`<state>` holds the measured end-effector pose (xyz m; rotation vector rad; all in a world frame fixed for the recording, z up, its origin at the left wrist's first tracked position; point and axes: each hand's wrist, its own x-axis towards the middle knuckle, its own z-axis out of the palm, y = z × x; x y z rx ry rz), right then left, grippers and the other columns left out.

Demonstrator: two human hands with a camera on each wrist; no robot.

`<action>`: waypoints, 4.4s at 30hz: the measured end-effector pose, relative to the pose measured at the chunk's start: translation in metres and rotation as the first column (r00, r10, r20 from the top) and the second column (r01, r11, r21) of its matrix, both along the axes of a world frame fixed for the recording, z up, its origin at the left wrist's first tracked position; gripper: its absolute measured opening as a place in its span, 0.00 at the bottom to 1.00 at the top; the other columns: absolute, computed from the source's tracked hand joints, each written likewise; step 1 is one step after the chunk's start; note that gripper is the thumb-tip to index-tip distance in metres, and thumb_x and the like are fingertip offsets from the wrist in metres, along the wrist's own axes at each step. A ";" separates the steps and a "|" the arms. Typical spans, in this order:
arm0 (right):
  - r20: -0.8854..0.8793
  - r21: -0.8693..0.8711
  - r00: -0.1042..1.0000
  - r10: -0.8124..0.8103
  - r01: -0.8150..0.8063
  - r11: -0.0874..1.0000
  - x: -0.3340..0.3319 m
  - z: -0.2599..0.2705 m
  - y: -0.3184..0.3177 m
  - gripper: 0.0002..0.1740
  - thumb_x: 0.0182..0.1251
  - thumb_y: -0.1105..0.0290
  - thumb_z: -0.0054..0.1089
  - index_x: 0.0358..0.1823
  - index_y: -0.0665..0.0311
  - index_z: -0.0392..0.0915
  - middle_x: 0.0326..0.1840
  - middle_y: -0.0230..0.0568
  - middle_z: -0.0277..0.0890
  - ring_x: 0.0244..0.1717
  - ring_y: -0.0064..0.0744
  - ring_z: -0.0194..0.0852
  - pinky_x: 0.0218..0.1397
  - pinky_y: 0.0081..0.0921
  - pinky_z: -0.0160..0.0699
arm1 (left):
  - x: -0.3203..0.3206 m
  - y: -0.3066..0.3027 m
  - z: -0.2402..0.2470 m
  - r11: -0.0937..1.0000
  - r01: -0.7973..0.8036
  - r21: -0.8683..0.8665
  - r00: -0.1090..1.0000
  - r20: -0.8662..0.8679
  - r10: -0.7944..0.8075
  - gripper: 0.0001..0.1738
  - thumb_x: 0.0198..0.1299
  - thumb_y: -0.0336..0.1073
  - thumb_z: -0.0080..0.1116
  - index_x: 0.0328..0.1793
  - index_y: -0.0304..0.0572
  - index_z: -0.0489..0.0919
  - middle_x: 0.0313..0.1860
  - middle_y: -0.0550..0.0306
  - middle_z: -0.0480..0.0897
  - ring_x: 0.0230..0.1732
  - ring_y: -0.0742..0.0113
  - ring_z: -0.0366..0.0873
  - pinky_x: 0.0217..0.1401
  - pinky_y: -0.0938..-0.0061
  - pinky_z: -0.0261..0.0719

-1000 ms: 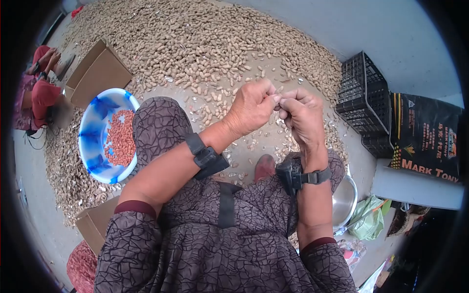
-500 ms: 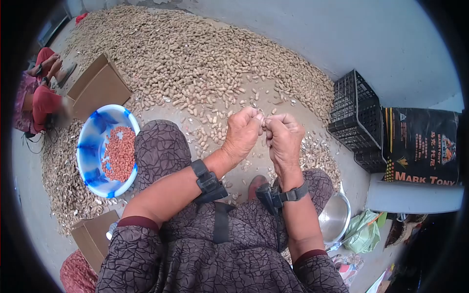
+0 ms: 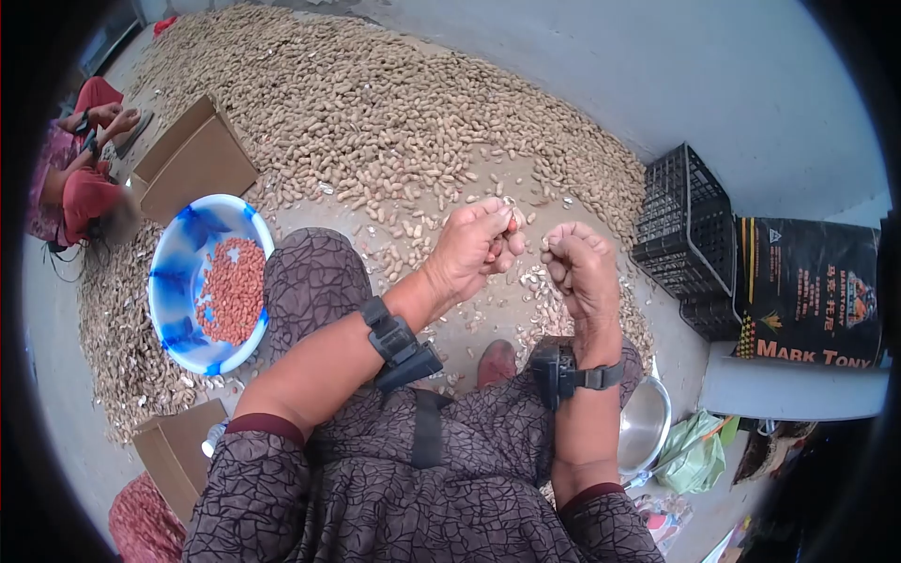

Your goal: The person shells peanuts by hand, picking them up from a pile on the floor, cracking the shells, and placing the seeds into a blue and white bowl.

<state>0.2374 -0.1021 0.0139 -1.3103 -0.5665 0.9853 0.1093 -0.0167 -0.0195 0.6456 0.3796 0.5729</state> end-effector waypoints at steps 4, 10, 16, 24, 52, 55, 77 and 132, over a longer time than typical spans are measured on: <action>0.458 -0.290 0.888 -0.030 0.181 0.940 0.005 0.011 -0.005 0.12 0.56 0.66 0.56 0.32 0.70 0.76 0.16 0.28 0.68 0.12 0.11 0.56 0.13 0.10 0.51 | 0.003 -0.001 -0.002 0.991 0.118 0.063 0.993 -0.026 -0.116 0.09 0.61 0.35 0.46 0.35 0.36 0.71 0.22 0.61 0.73 0.14 0.83 0.63 0.14 0.91 0.57; 0.163 -0.140 0.984 0.071 -0.048 0.989 -0.004 0.005 -0.006 0.09 0.56 0.69 0.57 0.31 0.69 0.77 0.17 0.27 0.68 0.14 0.11 0.59 0.15 0.08 0.53 | 0.005 -0.002 -0.011 0.959 0.269 0.092 0.963 -0.020 -0.268 0.08 0.61 0.35 0.48 0.35 0.37 0.72 0.23 0.63 0.74 0.16 0.84 0.63 0.14 0.91 0.56; 0.196 -0.097 0.979 0.059 -0.040 0.994 -0.003 0.003 -0.004 0.06 0.54 0.71 0.57 0.29 0.67 0.77 0.17 0.26 0.68 0.15 0.11 0.59 0.15 0.08 0.55 | 0.001 0.003 -0.006 0.942 0.317 0.113 0.946 0.028 -0.322 0.06 0.59 0.33 0.50 0.35 0.38 0.72 0.24 0.63 0.74 0.16 0.85 0.63 0.14 0.91 0.56; 0.479 -0.039 0.878 0.000 0.021 0.999 -0.028 0.001 -0.002 0.06 0.54 0.73 0.54 0.26 0.69 0.77 0.15 0.31 0.71 0.15 0.17 0.67 0.16 0.14 0.62 | 0.002 0.003 -0.011 0.950 0.276 0.148 0.960 -0.094 -0.264 0.06 0.54 0.28 0.48 0.36 0.35 0.73 0.24 0.61 0.75 0.16 0.84 0.65 0.13 0.91 0.57; 0.036 -0.320 0.999 0.002 0.010 0.948 -0.005 -0.027 0.012 0.24 0.63 0.53 0.37 0.24 0.68 0.70 0.17 0.38 0.67 0.14 0.23 0.58 0.15 0.20 0.54 | 0.007 -0.019 -0.011 0.778 0.183 0.602 0.954 -0.301 0.009 0.09 0.57 0.30 0.50 0.40 0.34 0.76 0.17 0.68 0.70 0.18 0.84 0.63 0.18 0.87 0.60; -0.126 -0.110 0.992 -0.023 0.009 0.994 0.003 -0.023 0.010 0.20 0.62 0.57 0.39 0.25 0.68 0.71 0.20 0.36 0.70 0.16 0.21 0.61 0.16 0.16 0.56 | 0.006 -0.012 -0.011 0.975 0.154 0.163 0.985 -0.099 -0.139 0.12 0.59 0.32 0.47 0.45 0.32 0.74 0.21 0.64 0.73 0.16 0.84 0.62 0.14 0.90 0.56; 0.004 0.049 1.000 0.017 -0.017 0.999 -0.011 -0.006 -0.002 0.05 0.55 0.73 0.56 0.30 0.66 0.73 0.22 0.31 0.72 0.18 0.13 0.65 0.16 0.08 0.60 | -0.001 -0.010 0.007 0.998 0.036 0.043 0.999 -0.011 -0.035 0.10 0.61 0.37 0.48 0.38 0.37 0.74 0.22 0.66 0.73 0.19 0.86 0.63 0.15 0.93 0.56; -0.167 0.151 0.977 0.129 -0.104 0.983 -0.020 -0.004 0.010 0.14 0.52 0.72 0.57 0.39 0.75 0.76 0.25 0.30 0.72 0.21 0.14 0.57 0.25 0.11 0.55 | 0.003 -0.015 0.012 0.829 -0.047 0.557 0.998 -0.015 0.067 0.14 0.61 0.38 0.49 0.40 0.31 0.77 0.25 0.66 0.73 0.22 0.84 0.62 0.23 0.87 0.60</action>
